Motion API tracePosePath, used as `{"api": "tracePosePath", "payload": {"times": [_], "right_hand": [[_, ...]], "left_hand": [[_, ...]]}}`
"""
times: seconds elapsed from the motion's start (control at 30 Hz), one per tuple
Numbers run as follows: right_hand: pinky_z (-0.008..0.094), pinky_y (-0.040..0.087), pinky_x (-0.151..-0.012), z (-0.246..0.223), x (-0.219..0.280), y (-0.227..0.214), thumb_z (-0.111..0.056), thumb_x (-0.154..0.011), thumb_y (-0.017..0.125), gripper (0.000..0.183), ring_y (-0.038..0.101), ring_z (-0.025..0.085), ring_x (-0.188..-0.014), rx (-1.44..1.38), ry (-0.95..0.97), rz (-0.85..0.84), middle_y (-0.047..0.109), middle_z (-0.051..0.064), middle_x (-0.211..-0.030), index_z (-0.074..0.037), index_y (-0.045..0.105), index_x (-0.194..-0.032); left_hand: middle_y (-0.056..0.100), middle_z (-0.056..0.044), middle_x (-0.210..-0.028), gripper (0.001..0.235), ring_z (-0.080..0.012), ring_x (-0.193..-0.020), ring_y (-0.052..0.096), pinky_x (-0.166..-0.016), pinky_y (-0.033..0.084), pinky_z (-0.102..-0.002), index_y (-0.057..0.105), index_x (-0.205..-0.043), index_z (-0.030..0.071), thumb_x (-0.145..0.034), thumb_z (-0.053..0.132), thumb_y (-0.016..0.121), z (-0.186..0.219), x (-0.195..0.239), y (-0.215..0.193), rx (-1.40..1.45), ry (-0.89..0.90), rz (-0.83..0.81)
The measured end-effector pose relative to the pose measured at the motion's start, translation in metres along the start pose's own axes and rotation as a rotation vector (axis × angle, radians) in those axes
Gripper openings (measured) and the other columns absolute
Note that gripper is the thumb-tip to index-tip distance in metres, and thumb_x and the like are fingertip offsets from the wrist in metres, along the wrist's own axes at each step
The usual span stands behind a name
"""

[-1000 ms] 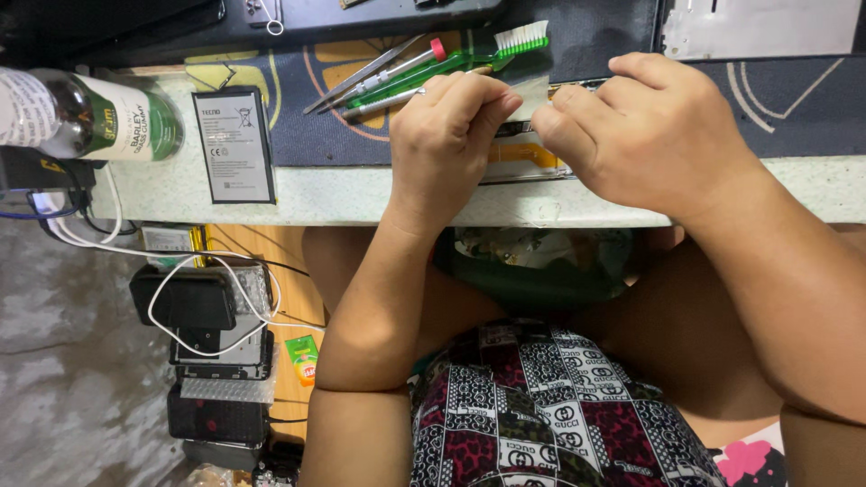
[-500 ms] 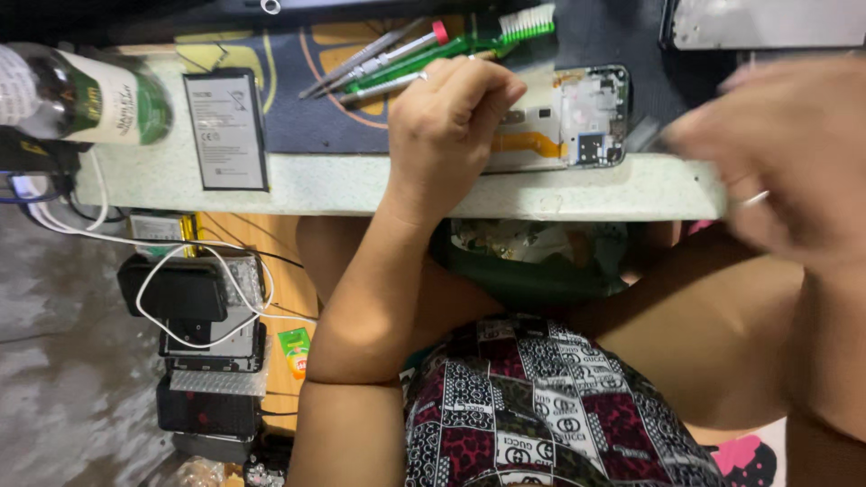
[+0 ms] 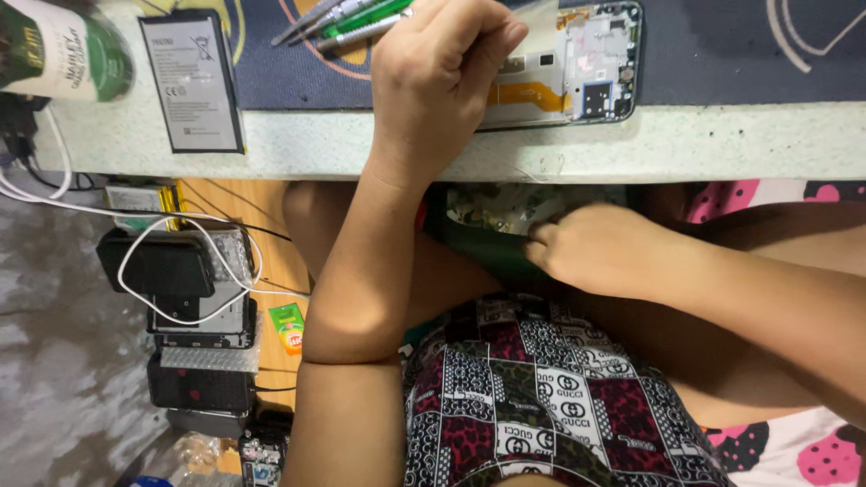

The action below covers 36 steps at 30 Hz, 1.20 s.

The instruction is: The person disassembles a smartphone, removes the battery, and uses a screwdriver to unscrew and remove the camera module from the phone frame. They then place the removed camera module on the workbench.

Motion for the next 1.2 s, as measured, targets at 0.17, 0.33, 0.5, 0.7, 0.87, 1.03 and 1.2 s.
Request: {"api": "tracePosePath", "payload": {"times": [0.17, 0.33, 0.5, 0.7, 0.87, 1.03, 1.2], "right_hand": [[0.043, 0.058, -0.063, 0.008, -0.008, 0.024, -0.02, -0.089, 0.055, 0.019, 0.072, 0.03, -0.072, 0.037, 0.064, -0.157, 0.071, 0.011, -0.079, -0.01, 0.07, -0.093], [0.041, 0.053, -0.057, -0.009, 0.017, -0.067, -0.018, -0.08, 0.067, 0.022, 0.068, 0.025, -0.066, 0.021, -0.133, 0.372, 0.067, 0.004, -0.075, -0.009, 0.071, -0.099], [0.042, 0.054, -0.079, 0.035, 0.058, -0.152, -0.01, -0.09, 0.08, 0.039, 0.067, 0.029, -0.089, -0.108, 0.068, 0.832, 0.069, 0.009, -0.103, -0.008, 0.063, -0.125], [0.044, 0.055, -0.092, 0.063, 0.056, -0.163, -0.017, -0.089, 0.084, 0.054, 0.064, 0.037, -0.109, -0.132, 0.288, 0.824, 0.063, 0.016, -0.119, -0.006, 0.059, -0.136], [0.044, 0.054, -0.087, 0.07, 0.051, -0.156, -0.018, -0.088, 0.084, 0.059, 0.062, 0.036, -0.108, -0.16, 0.36, 0.775, 0.061, 0.016, -0.119, -0.007, 0.06, -0.142], [0.044, 0.054, -0.087, 0.071, 0.043, -0.156, -0.015, -0.084, 0.081, 0.061, 0.061, 0.035, -0.107, -0.144, 0.352, 0.716, 0.059, 0.015, -0.119, -0.006, 0.061, -0.142], [0.044, 0.053, -0.087, 0.07, 0.038, -0.157, -0.016, -0.083, 0.082, 0.058, 0.061, 0.034, -0.106, -0.129, 0.377, 0.685, 0.056, 0.015, -0.116, -0.006, 0.063, -0.137]], "left_hand": [[0.063, -0.005, -0.085, 0.014, -0.0235, -0.079, 0.061, -0.068, 0.049, -0.034, 0.066, -0.096, 0.007, -0.099, 0.009, 0.08, 0.002, -0.004, -0.001, 0.032, 0.012, -0.016], [0.067, -0.004, -0.092, 0.014, -0.0222, -0.083, 0.062, -0.075, 0.051, -0.034, 0.069, -0.099, 0.008, -0.095, 0.007, 0.082, 0.005, -0.005, -0.001, 0.08, -0.013, -0.061], [0.074, -0.001, -0.104, 0.017, -0.0223, -0.097, 0.062, -0.087, 0.051, -0.034, 0.072, -0.099, 0.011, -0.09, 0.009, 0.087, 0.018, -0.006, 0.0, 0.13, 0.089, -0.173], [0.072, 0.001, -0.1, 0.019, -0.0224, -0.106, 0.065, -0.095, 0.049, -0.037, 0.07, -0.096, 0.011, -0.086, 0.005, 0.086, 0.022, -0.007, 0.004, 0.133, 0.108, -0.261], [0.071, 0.001, -0.097, 0.018, -0.0214, -0.106, 0.066, -0.096, 0.047, -0.038, 0.071, -0.095, 0.012, -0.086, 0.006, 0.085, 0.023, -0.005, 0.004, 0.113, 0.135, -0.276], [0.071, 0.003, -0.096, 0.016, -0.0199, -0.105, 0.065, -0.095, 0.046, -0.038, 0.071, -0.092, 0.013, -0.086, 0.008, 0.086, 0.025, -0.004, 0.005, 0.086, 0.142, -0.281], [0.069, 0.004, -0.094, 0.016, -0.0206, -0.104, 0.063, -0.093, 0.042, -0.039, 0.072, -0.09, 0.014, -0.086, 0.011, 0.087, 0.028, -0.004, 0.006, 0.036, 0.178, -0.281]]}}
Point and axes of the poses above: each hand's wrist, its own x-axis away from the middle knuckle, its own y-axis out of the palm, z = x × y, the point moved 10 cm from there along -x, towards the middle knuckle
